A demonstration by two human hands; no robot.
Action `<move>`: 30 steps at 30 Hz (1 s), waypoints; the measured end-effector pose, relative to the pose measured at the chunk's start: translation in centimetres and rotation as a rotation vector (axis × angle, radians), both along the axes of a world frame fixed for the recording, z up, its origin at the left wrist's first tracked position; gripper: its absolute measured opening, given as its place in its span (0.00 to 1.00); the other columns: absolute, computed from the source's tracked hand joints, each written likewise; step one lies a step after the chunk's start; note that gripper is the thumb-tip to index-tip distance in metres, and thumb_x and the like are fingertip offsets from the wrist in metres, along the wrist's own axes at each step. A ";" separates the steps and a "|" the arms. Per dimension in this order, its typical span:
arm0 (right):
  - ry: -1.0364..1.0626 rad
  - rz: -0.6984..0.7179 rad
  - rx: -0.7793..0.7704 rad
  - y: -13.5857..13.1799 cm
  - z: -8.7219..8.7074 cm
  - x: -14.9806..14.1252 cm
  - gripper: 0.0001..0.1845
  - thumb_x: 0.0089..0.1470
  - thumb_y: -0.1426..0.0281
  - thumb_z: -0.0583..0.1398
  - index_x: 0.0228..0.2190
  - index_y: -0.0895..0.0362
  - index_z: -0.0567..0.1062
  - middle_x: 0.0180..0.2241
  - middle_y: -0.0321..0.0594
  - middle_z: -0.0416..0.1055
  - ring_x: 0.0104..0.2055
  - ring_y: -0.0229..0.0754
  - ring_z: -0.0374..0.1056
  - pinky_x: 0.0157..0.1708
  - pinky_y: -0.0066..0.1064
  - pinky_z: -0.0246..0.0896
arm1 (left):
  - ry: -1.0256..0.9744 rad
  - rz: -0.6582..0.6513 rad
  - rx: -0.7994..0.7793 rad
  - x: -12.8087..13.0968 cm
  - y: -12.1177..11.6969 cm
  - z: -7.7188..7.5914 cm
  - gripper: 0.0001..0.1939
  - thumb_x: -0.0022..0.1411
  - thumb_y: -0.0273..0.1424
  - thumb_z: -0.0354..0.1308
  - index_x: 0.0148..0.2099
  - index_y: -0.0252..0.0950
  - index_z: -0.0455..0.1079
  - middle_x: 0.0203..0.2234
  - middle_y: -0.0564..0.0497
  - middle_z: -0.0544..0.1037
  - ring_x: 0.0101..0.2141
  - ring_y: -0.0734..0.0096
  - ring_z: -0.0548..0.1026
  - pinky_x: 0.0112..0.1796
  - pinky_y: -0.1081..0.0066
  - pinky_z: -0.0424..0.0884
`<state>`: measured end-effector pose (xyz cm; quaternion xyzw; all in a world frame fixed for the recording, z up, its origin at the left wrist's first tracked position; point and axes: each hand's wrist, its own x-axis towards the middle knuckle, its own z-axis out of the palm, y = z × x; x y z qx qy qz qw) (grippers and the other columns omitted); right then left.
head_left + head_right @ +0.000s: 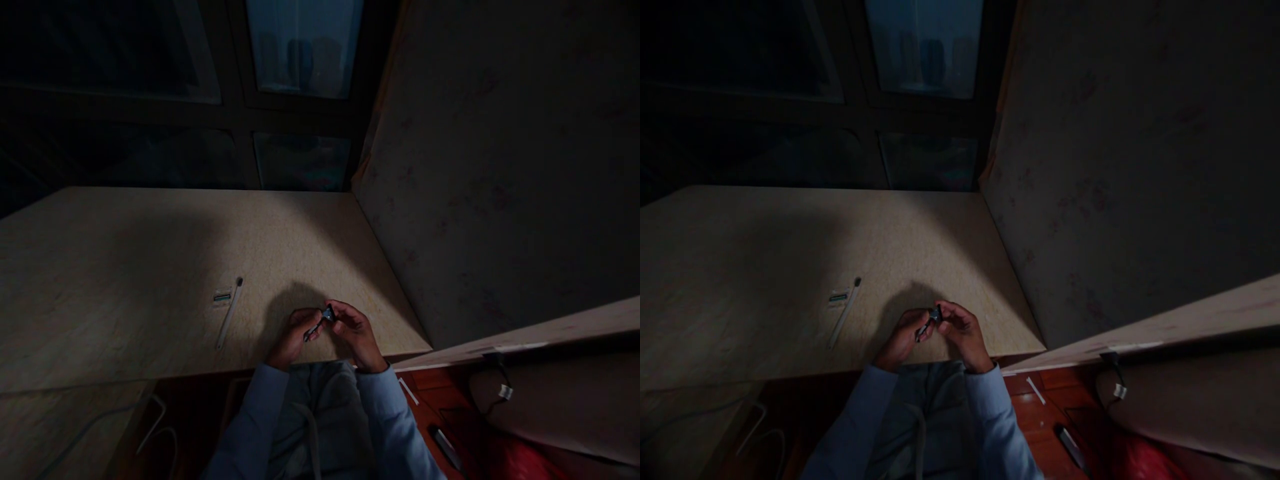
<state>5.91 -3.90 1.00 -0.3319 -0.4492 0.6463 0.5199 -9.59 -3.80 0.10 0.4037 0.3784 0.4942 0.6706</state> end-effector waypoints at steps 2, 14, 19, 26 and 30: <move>-0.009 -0.006 -0.007 0.0 -0.1 -0.1 0.26 0.42 0.59 0.72 0.44 0.52 0.81 0.36 0.40 0.76 0.39 0.43 0.70 0.45 0.35 0.66 | -0.005 0.016 0.002 0.0 0.0 0.0 0.29 0.48 0.55 0.65 0.21 0.32 0.65 0.13 0.54 0.62 0.17 0.80 0.57 0.21 0.72 0.48; -0.088 0.054 0.071 0.2 -0.1 1.0 0.27 0.43 0.55 0.71 0.45 0.50 0.81 0.40 0.42 0.76 0.42 0.44 0.70 0.46 0.37 0.65 | -0.010 0.028 -0.015 0.0 0.0 -0.4 0.28 0.47 0.54 0.66 0.23 0.31 0.69 0.15 0.52 0.64 0.17 0.79 0.58 0.21 0.72 0.47; -0.103 0.060 0.073 0.3 -0.3 1.3 0.28 0.42 0.55 0.71 0.46 0.51 0.81 0.40 0.42 0.76 0.43 0.45 0.71 0.48 0.39 0.65 | 0.000 0.008 0.006 -0.2 0.0 -0.8 0.27 0.50 0.53 0.65 0.25 0.30 0.71 0.16 0.51 0.66 0.18 0.79 0.58 0.22 0.72 0.48; -0.058 0.010 0.004 0.1 -0.5 0.8 0.27 0.43 0.59 0.72 0.46 0.52 0.80 0.38 0.42 0.76 0.41 0.45 0.71 0.47 0.40 0.67 | 0.025 -0.010 0.015 0.1 0.1 -0.2 0.28 0.50 0.55 0.64 0.23 0.32 0.68 0.15 0.53 0.63 0.18 0.79 0.56 0.22 0.71 0.48; -0.022 0.013 0.003 0.1 -0.4 0.6 0.26 0.43 0.61 0.72 0.46 0.52 0.80 0.37 0.40 0.76 0.40 0.42 0.70 0.47 0.37 0.67 | 0.032 0.006 0.007 0.2 0.0 -0.2 0.28 0.50 0.55 0.64 0.23 0.32 0.67 0.15 0.53 0.63 0.19 0.79 0.57 0.22 0.71 0.48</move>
